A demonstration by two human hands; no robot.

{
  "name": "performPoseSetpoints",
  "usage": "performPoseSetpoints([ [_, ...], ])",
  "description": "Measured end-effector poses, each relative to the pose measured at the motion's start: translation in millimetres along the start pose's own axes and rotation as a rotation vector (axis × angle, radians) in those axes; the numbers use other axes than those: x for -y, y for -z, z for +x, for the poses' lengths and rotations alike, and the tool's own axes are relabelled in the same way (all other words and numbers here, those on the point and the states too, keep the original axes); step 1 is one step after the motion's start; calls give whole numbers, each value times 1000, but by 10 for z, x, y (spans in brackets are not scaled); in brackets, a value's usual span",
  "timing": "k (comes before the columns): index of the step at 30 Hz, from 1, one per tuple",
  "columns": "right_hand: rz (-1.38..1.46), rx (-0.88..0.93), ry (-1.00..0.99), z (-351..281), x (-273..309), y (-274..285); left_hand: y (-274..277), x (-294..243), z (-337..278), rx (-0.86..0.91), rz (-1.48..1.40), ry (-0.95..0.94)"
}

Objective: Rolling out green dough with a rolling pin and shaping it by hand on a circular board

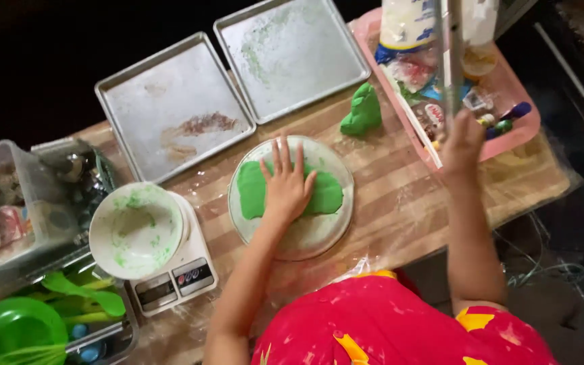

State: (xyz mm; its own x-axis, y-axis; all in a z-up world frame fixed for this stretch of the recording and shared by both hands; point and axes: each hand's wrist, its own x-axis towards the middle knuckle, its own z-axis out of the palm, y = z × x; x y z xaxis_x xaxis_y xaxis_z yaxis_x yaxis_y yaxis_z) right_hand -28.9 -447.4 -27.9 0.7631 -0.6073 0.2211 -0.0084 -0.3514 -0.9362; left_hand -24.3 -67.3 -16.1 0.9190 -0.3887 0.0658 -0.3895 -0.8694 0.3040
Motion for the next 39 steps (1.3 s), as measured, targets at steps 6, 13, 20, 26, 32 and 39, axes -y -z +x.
performPoseSetpoints([
  [6,-832,88,288,211,468,593,-268,59,38,-27,76,-41],
  [13,-944,226,83,18,468,315,81,-406,72,-84,143,-145],
  [20,-710,109,590,-87,575,337,-162,-444,9,-41,106,-148],
  [26,-352,264,613,-383,944,-90,-162,-517,-39,-95,75,-149],
  [32,-102,554,591,-563,1216,-848,-61,-438,-325,29,-54,-225],
  [39,-356,859,663,-805,718,-1455,660,-138,-1284,-71,156,-106],
])
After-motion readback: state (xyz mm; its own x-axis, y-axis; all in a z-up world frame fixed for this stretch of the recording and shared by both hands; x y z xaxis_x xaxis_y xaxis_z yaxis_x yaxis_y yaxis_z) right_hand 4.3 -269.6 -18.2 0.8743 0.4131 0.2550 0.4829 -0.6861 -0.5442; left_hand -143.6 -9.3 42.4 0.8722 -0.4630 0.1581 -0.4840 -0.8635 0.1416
